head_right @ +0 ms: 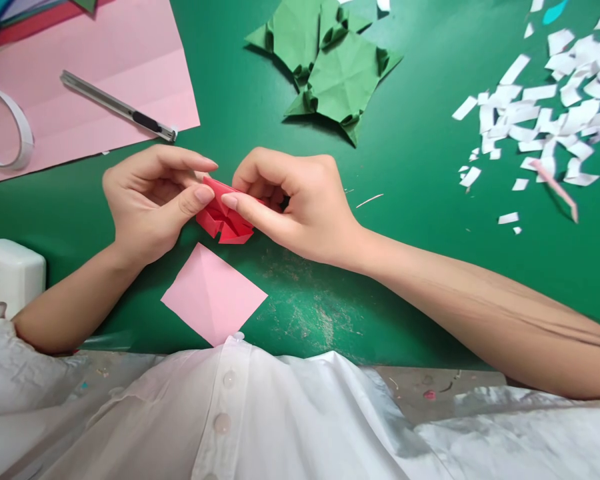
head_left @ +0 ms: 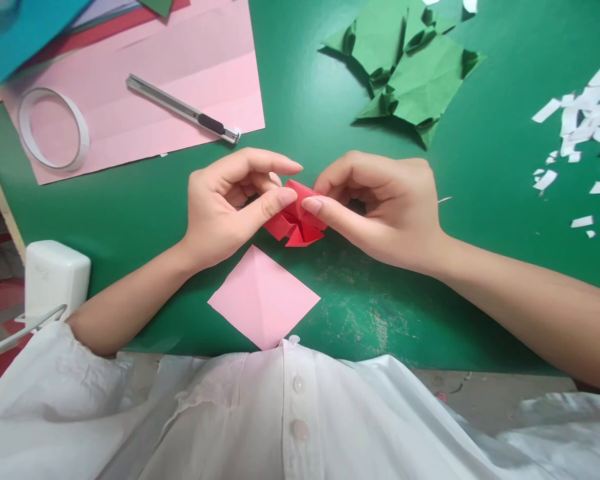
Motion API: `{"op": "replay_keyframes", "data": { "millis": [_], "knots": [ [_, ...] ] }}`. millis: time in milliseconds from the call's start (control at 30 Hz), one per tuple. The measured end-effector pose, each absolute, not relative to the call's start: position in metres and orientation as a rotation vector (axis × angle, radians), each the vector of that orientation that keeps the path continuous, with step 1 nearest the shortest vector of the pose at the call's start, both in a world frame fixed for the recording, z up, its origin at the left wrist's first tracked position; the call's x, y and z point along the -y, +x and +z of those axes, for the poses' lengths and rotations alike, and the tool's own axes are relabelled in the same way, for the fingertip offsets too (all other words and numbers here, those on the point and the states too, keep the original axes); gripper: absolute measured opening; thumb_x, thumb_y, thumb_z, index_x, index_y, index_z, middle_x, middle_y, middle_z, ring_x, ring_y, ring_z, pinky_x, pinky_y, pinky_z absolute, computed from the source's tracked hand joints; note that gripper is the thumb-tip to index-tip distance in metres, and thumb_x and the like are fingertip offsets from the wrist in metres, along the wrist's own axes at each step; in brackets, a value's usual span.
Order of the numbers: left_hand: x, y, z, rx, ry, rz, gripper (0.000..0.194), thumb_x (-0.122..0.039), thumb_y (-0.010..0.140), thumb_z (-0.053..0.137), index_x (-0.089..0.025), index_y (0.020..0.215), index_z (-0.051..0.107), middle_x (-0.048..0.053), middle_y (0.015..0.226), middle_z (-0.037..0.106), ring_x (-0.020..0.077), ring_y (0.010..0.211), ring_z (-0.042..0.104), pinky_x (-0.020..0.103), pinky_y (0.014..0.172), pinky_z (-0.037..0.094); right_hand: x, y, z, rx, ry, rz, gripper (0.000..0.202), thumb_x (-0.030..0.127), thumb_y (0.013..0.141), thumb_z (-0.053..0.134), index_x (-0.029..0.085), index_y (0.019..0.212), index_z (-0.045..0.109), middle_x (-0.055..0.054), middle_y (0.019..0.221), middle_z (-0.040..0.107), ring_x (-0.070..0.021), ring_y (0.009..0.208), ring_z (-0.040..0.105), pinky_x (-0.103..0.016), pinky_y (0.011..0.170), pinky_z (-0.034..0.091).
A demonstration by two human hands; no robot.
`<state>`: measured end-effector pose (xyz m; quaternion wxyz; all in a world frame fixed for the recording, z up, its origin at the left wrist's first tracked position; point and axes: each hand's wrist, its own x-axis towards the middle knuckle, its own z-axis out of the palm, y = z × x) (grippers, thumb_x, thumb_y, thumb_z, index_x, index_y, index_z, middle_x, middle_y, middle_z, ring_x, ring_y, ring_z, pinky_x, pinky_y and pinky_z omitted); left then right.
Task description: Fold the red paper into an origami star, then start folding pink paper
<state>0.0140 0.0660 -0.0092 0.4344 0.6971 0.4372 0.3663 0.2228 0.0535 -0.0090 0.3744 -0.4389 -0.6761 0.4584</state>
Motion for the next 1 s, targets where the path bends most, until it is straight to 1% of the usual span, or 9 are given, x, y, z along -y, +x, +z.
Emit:
{"op": "replay_keyframes", "data": {
  "millis": [133,267,400,533,700,867,933,1000],
  "knots": [
    [-0.0665,0.0152,-0.0077,-1.058,1.749,0.858,0.025,-0.05,0.094,0.068,-0.025,0.096,0.072,-0.003,0.086,0.077,0.0104,0.077,0.075,0.023,0.067,0.062,-0.0542,0.2228,-0.0092,1.749,-1.087,1.136,0.033,0.049,0.095,0.069,0.021,0.08,0.063,0.004,0.068,0.064,-0.0066,0.055,0.052,-0.025,0.052,0.043],
    [-0.0642,0.0179,-0.0044,-1.057,1.734,0.847,0.022,-0.043,0.095,0.068,-0.023,0.087,0.072,-0.004,0.08,0.076,0.009,0.068,0.073,0.023,0.06,0.059,-0.0542,0.2224,-0.0091,1.766,-1.08,1.101,0.03,0.046,0.095,0.07,0.021,0.079,0.062,0.004,0.068,0.063,-0.0069,0.056,0.052,-0.026,0.055,0.044],
    [-0.0627,0.0192,-0.0011,-1.076,1.731,0.857,0.021,-0.038,0.095,0.069,-0.023,0.081,0.072,-0.005,0.077,0.076,0.0084,0.065,0.07,0.024,0.058,0.057,-0.0535,0.2229,-0.0088,1.807,-1.098,1.073,0.031,0.046,0.097,0.066,0.022,0.079,0.063,0.003,0.067,0.062,-0.0088,0.057,0.054,-0.027,0.056,0.045],
    [-0.0641,0.0171,-0.0005,-1.034,1.766,0.821,0.028,-0.042,0.097,0.066,-0.023,0.077,0.071,-0.003,0.074,0.074,0.0102,0.064,0.068,0.027,0.057,0.054,-0.0527,0.2233,-0.008,1.908,-1.139,1.019,0.028,0.041,0.101,0.059,0.023,0.08,0.062,0.002,0.064,0.06,-0.0104,0.058,0.053,-0.028,0.058,0.046],
    [-0.0653,0.0156,-0.0021,-0.987,1.78,0.808,0.036,-0.049,0.097,0.063,-0.024,0.072,0.068,0.0,0.072,0.072,0.0128,0.066,0.065,0.031,0.059,0.05,-0.0524,0.2228,-0.0089,1.977,-1.05,0.982,0.026,0.035,0.101,0.053,0.023,0.079,0.06,0.002,0.066,0.06,-0.0107,0.062,0.056,-0.028,0.063,0.049],
    [-0.0652,0.0172,-0.0023,-1.001,1.765,0.773,0.038,-0.053,0.097,0.062,-0.023,0.073,0.067,0.0,0.071,0.071,0.0119,0.062,0.062,0.029,0.057,0.047,-0.053,0.2233,-0.0082,1.93,-1.066,1.037,0.029,0.042,0.101,0.055,0.023,0.078,0.058,0.002,0.064,0.059,-0.0106,0.058,0.052,-0.028,0.059,0.046],
    [-0.0662,0.0173,-0.0026,-0.963,1.81,0.761,0.038,-0.05,0.097,0.062,-0.023,0.07,0.065,-0.001,0.066,0.068,0.0107,0.058,0.058,0.028,0.056,0.044,-0.0535,0.2235,-0.0077,1.893,-1.073,1.053,0.031,0.044,0.101,0.057,0.024,0.078,0.058,0.002,0.064,0.059,-0.0104,0.056,0.05,-0.028,0.057,0.044],
    [-0.0676,0.0171,-0.0027,-0.911,1.889,0.741,0.035,-0.043,0.096,0.063,-0.022,0.069,0.064,-0.002,0.063,0.065,0.0098,0.057,0.056,0.027,0.057,0.043,-0.0542,0.2236,-0.0076,1.861,-1.06,1.048,0.031,0.045,0.1,0.059,0.023,0.078,0.059,0.002,0.066,0.061,-0.0098,0.056,0.049,-0.028,0.056,0.043]
  ]
}}
